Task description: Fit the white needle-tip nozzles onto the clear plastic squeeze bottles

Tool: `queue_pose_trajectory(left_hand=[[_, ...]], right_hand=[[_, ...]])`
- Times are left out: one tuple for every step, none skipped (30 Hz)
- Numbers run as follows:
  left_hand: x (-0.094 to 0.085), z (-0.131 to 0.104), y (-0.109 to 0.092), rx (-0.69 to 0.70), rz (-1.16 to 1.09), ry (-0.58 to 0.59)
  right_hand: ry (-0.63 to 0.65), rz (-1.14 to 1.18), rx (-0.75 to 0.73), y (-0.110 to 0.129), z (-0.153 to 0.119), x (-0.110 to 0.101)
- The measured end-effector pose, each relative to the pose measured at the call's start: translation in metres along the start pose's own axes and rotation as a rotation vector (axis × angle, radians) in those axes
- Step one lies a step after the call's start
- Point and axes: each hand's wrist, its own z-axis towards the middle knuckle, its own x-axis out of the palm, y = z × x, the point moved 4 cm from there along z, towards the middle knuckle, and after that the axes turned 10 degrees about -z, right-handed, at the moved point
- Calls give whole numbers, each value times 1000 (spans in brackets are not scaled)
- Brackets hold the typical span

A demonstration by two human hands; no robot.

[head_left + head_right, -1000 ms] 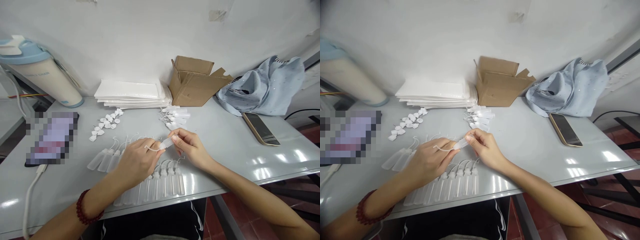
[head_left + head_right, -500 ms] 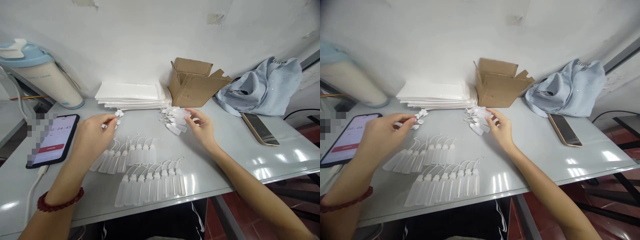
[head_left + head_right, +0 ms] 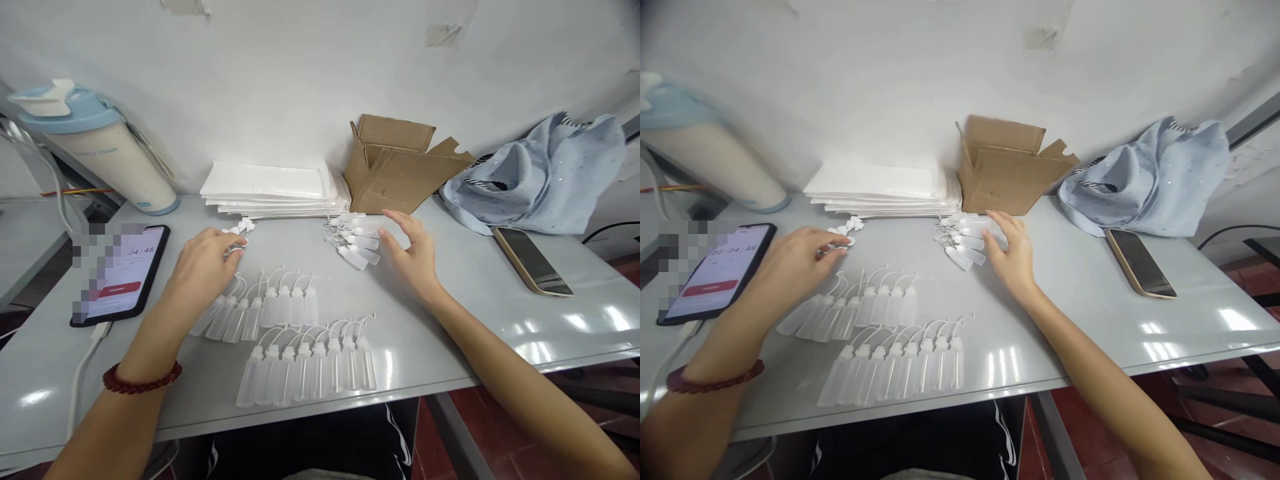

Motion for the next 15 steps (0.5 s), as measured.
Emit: queue_pose_trajectory(left_hand=[[2, 1, 0, -4, 4, 5], [3, 1, 0, -9, 9, 10], [5, 2, 0, -14, 16, 16], [7, 2, 1, -17, 23, 22], [8, 3, 3, -19, 29, 26], [9, 3, 4, -17, 34, 31], [10, 3, 5, -14, 39, 34], [11, 3, 6, -10, 43, 37], [11, 3, 7, -6, 47, 37], [11, 3, 7, -1, 50, 36], [12, 3, 8, 6, 50, 36], [12, 3, 8, 11, 49, 33], [12, 3, 9, 14, 46, 27], [13, 3, 10, 15, 42, 20], [13, 4, 10, 15, 38, 11]], right_hand=[[-19, -14, -20, 5, -2, -4], [-39, -19, -41, 11, -4, -7], [-55, -9, -63, 18, -6, -11], [-54, 15, -88, 25, -9, -14], [-30, 54, -124, 33, -12, -15], [39, 105, -178, 43, -16, -14], [144, 161, -242, 52, -21, -12], [258, 216, -312, 62, -27, -9], [380, 256, -377, 71, -34, -5], [482, 279, -438, 79, -40, -2], [573, 283, -484, 84, -47, 2], [646, 277, -522, 88, -53, 5], [697, 264, -551, 91, -57, 8], [733, 247, -571, 92, -60, 10], [753, 231, -584, 92, -63, 12]])
